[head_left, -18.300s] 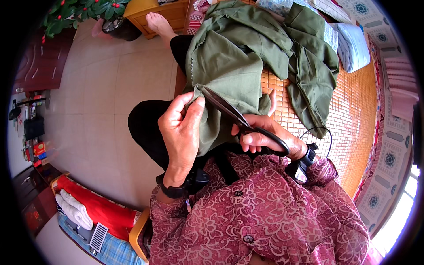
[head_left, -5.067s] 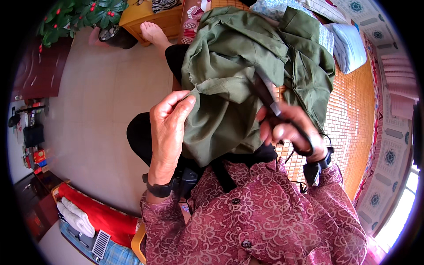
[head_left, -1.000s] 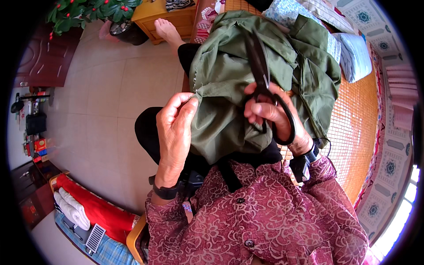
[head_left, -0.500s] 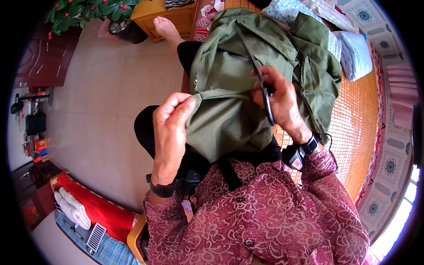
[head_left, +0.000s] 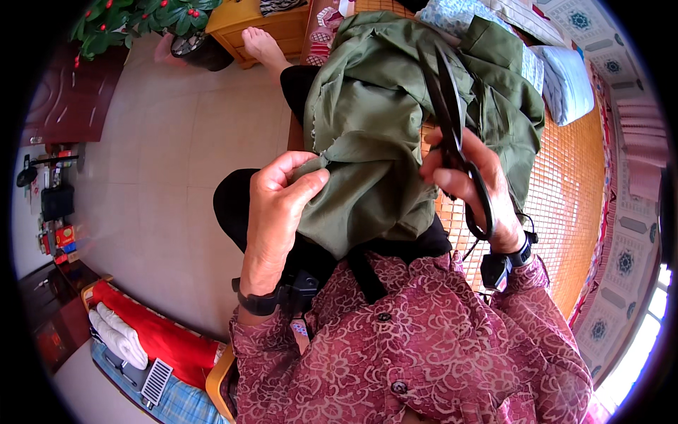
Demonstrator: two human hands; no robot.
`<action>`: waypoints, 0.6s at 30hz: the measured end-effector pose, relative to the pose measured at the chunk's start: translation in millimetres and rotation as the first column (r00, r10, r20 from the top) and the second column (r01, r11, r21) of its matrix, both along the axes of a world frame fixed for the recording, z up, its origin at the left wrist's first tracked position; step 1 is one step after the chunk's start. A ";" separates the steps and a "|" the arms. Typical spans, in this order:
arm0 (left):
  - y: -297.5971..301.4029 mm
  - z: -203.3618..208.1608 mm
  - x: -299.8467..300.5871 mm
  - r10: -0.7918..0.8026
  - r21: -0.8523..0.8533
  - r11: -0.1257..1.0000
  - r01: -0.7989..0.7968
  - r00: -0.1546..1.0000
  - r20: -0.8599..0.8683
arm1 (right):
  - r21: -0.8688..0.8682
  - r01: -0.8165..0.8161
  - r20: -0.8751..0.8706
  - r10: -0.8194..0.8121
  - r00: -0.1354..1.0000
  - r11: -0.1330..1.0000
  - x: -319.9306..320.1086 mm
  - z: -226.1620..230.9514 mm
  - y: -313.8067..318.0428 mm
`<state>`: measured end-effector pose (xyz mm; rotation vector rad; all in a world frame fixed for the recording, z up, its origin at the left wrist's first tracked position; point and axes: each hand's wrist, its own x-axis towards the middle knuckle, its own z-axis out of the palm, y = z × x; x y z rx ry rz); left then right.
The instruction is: The person trims a length of green fabric with large shears while sitting on a bed.
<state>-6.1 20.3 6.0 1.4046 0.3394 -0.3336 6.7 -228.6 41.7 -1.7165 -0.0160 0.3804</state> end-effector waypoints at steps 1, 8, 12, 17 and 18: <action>0.1 -0.6 0.1 0.025 0.021 0.999 -0.025 1.000 0.005 | 0.055 -0.064 -0.118 0.070 0.990 0.996 -2.4 4.7 -1.1; -2.6 0.6 0.6 0.126 -0.040 0.992 -0.123 0.988 0.087 | 0.286 -0.410 -0.415 0.497 0.762 0.866 -15.9 -12.5 1.5; -4.5 2.1 -0.2 0.135 -0.057 0.990 -0.131 0.988 0.071 | 0.303 -0.437 -0.442 0.531 0.723 0.847 -15.7 -21.3 8.6; -5.6 4.6 -0.2 0.121 0.102 0.986 -0.134 0.985 0.127 | 0.135 -0.043 -0.265 0.078 0.961 0.990 -14.1 -3.0 5.7; -6.1 4.3 0.4 0.120 0.098 0.986 -0.133 0.984 0.128 | 0.208 0.052 -0.267 0.006 0.964 0.977 -15.9 -5.2 -1.1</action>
